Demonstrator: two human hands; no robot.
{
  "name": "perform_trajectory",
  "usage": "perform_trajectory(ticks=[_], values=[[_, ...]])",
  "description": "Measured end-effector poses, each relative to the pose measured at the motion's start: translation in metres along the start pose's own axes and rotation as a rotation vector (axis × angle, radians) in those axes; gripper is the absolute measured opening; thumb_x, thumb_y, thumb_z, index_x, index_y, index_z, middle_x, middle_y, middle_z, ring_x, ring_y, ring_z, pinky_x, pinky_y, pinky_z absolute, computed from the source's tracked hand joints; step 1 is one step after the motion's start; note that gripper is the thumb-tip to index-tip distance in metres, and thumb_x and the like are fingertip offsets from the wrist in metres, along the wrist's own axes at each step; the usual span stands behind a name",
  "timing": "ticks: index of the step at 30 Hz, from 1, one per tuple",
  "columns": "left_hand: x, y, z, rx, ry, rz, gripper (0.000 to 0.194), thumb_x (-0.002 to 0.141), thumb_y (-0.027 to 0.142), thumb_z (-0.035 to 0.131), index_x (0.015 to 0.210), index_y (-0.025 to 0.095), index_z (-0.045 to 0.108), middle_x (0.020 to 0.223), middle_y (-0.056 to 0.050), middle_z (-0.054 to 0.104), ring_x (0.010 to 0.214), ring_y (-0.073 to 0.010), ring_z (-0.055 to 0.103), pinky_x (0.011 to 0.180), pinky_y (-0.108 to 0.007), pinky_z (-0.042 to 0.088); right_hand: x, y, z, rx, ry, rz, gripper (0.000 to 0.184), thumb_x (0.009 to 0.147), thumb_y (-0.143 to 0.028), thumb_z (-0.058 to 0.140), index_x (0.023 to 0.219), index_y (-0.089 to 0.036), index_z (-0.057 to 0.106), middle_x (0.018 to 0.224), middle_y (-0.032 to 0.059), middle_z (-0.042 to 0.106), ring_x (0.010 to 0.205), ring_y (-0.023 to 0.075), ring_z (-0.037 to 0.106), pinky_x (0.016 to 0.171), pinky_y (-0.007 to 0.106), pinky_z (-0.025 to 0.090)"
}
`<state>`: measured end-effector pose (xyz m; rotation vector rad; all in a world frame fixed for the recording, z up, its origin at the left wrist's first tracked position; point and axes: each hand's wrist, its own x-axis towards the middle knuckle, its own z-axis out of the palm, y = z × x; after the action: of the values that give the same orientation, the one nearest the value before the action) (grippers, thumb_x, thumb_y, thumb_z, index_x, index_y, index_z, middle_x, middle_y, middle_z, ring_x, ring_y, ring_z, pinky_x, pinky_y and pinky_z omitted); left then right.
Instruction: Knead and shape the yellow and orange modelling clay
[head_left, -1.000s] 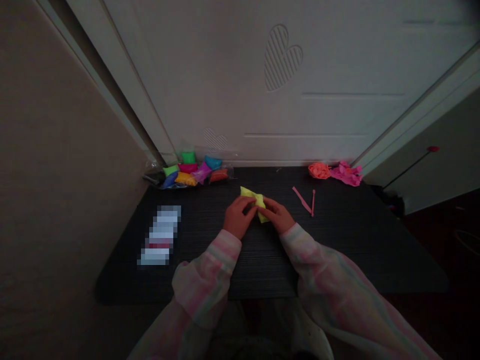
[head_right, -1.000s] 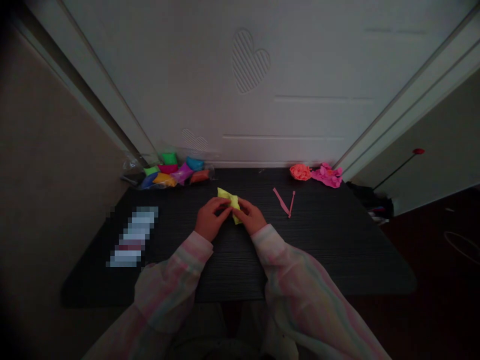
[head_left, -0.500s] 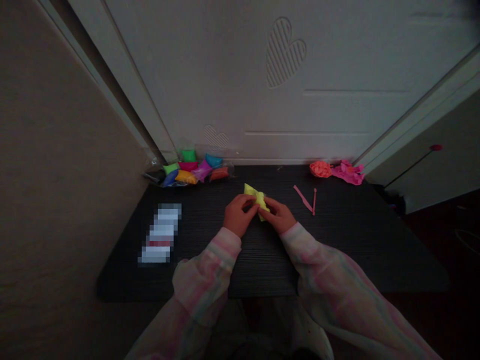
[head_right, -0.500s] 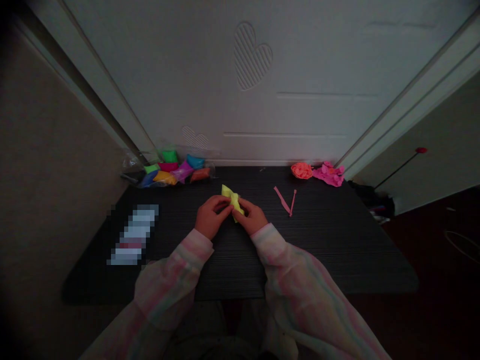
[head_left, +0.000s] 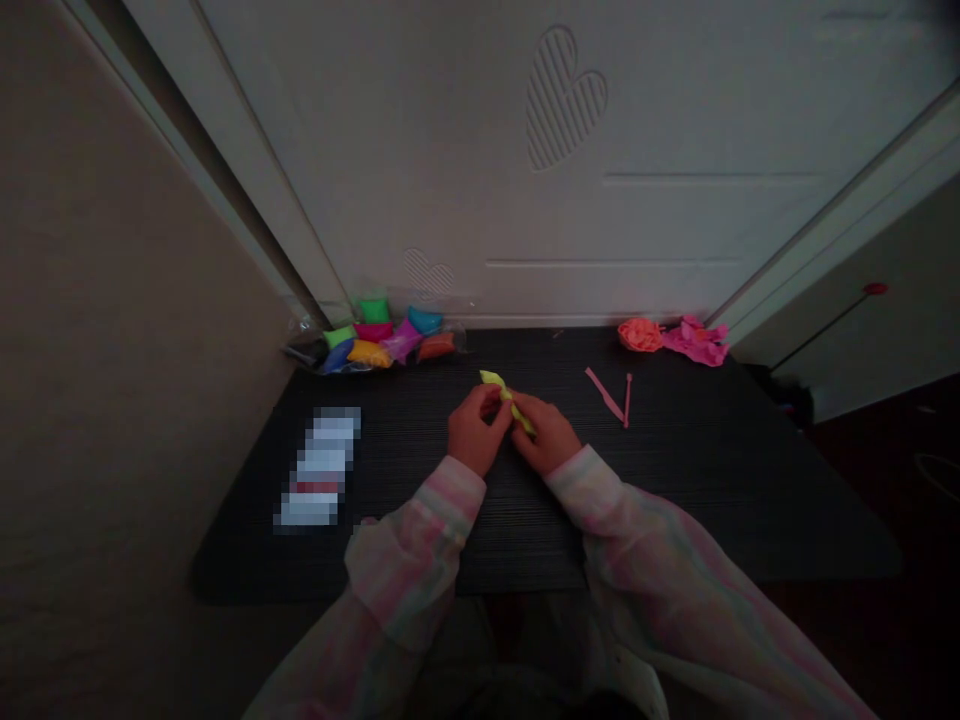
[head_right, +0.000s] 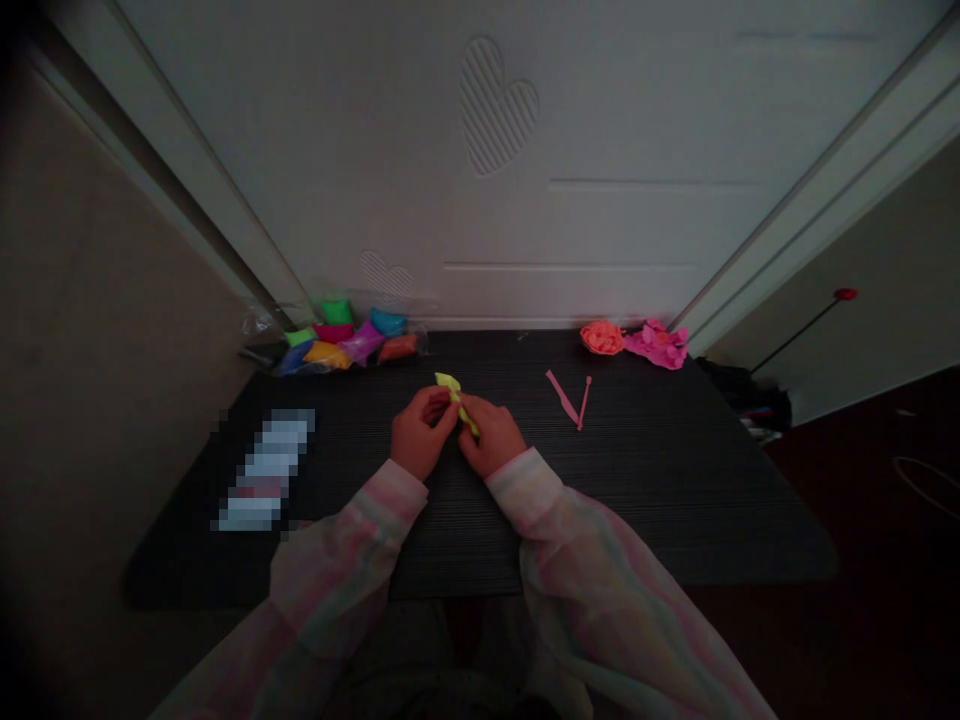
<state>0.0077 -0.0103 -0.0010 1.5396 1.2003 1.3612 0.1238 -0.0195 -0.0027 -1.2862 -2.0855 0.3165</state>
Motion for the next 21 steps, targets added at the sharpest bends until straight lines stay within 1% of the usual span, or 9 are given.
perform_trajectory(ticks=[3,5,8,10,13,16,18,21], values=[[0.0,0.002,-0.001,0.009,-0.017,0.002,0.024,0.063,0.027,0.051,0.085,0.017,0.051,0.084,-0.005,0.056,0.075,-0.0119,0.055,0.07,-0.025,0.045,0.0,-0.002,-0.002,0.003,0.004,-0.016,0.043,0.063,-0.013,0.042,0.106,-0.015,0.042,0.107,0.009,0.049,0.099,0.0186,0.043,0.081,0.036,0.036],[0.001,0.003,-0.001,-0.016,-0.03,-0.02,0.025,0.063,0.026,0.052,0.085,0.016,0.051,0.085,-0.005,0.056,0.076,-0.0122,0.055,0.07,-0.025,0.045,-0.001,-0.003,-0.004,0.054,0.022,-0.009,0.041,0.065,-0.016,0.043,0.106,-0.015,0.043,0.107,0.0094,0.049,0.1,0.0184,0.043,0.081,0.035,0.035],[0.004,0.004,-0.002,-0.095,-0.028,-0.089,0.024,0.062,0.023,0.053,0.085,0.015,0.05,0.085,-0.005,0.057,0.075,-0.0117,0.055,0.069,-0.024,0.045,-0.001,-0.003,-0.005,0.191,0.073,0.077,0.034,0.071,-0.019,0.036,0.104,-0.016,0.044,0.104,0.008,0.051,0.097,0.0153,0.045,0.081,0.031,0.036],[0.005,0.004,-0.002,-0.145,-0.032,-0.133,0.023,0.062,0.02,0.052,0.084,0.015,0.049,0.084,-0.005,0.057,0.075,-0.0115,0.055,0.068,-0.024,0.045,-0.001,-0.001,-0.005,0.271,0.107,0.158,0.03,0.073,-0.02,0.035,0.101,-0.018,0.046,0.098,0.0063,0.054,0.089,0.0137,0.05,0.077,0.029,0.04],[0.005,0.006,-0.002,-0.192,-0.056,-0.167,0.02,0.063,0.018,0.051,0.082,0.014,0.049,0.084,-0.005,0.057,0.076,-0.0113,0.055,0.068,-0.023,0.044,0.0,0.002,-0.004,0.334,0.126,0.224,0.026,0.069,-0.022,0.043,0.094,-0.017,0.05,0.091,0.0058,0.055,0.069,0.0117,0.055,0.064,0.025,0.045],[0.004,0.008,-0.002,-0.18,-0.054,-0.175,0.019,0.063,0.018,0.05,0.081,0.014,0.049,0.082,-0.005,0.056,0.075,-0.0111,0.055,0.067,-0.023,0.044,0.001,0.002,-0.003,0.338,0.124,0.202,0.026,0.064,-0.025,0.05,0.089,-0.018,0.052,0.086,0.0048,0.054,0.06,0.0098,0.054,0.057,0.024,0.045],[0.004,0.009,-0.002,-0.159,-0.055,-0.175,0.018,0.063,0.018,0.05,0.08,0.015,0.049,0.081,-0.004,0.056,0.073,-0.011,0.055,0.067,-0.023,0.044,0.002,0.002,-0.004,0.318,0.126,0.172,0.025,0.063,-0.028,0.053,0.086,-0.019,0.053,0.084,0.0039,0.054,0.059,0.0096,0.053,0.057,0.024,0.044],[0.002,0.011,-0.001,-0.138,-0.067,-0.172,0.017,0.062,0.016,0.05,0.079,0.015,0.049,0.079,-0.004,0.055,0.072,-0.0106,0.055,0.066,-0.022,0.044,0.002,0.0,-0.005,0.251,0.141,0.143,0.021,0.063,-0.027,0.052,0.082,-0.018,0.053,0.079,0.0037,0.054,0.059,0.0098,0.053,0.057,0.024,0.044]])
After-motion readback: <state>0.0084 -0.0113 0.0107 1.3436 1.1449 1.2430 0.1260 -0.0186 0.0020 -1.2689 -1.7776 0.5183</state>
